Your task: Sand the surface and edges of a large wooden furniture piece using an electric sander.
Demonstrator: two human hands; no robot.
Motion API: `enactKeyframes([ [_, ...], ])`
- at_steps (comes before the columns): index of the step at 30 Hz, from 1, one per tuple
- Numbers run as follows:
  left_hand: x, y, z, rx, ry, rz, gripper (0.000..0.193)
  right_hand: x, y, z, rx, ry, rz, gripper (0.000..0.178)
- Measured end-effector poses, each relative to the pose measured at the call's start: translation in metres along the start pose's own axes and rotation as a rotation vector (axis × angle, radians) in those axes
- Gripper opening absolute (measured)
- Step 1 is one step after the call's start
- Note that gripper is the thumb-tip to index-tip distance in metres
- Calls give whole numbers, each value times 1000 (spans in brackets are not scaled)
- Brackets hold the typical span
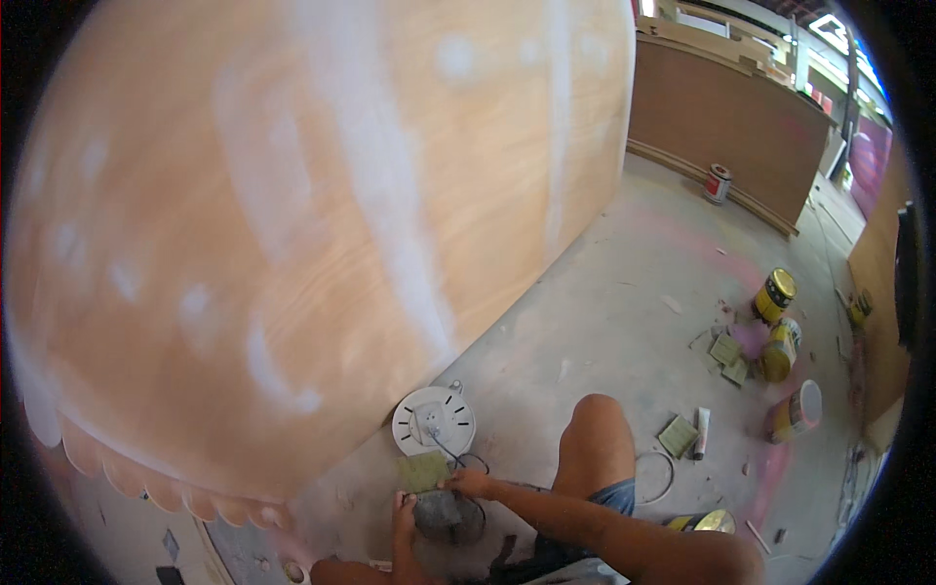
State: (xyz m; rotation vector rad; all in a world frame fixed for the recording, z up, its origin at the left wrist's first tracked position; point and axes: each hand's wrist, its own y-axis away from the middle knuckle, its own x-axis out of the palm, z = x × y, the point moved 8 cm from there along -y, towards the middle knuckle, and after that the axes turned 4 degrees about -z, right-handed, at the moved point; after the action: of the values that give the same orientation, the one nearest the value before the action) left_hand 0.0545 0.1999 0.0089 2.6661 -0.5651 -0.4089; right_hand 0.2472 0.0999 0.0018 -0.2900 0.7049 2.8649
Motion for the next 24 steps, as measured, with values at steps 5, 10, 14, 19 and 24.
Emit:
enactKeyframes([
  [5,3,-15,22,-106,166,71,32,1,-2,13,-74,51,-43,59],
  [10,12,33,-32,461,-649,185,33,-8,-9,-1,-132,-50,-16,59],
  [14,-15,15,18,64,-94,102,35,20,-18,11,-91,-95,76,60],
  [19,-2,5,14,16,-27,129,37,13,-43,-35,-56,-93,105,56],
  [24,-18,1,34,-47,54,92,40,17,-28,-7,-7,-52,151,51],
])
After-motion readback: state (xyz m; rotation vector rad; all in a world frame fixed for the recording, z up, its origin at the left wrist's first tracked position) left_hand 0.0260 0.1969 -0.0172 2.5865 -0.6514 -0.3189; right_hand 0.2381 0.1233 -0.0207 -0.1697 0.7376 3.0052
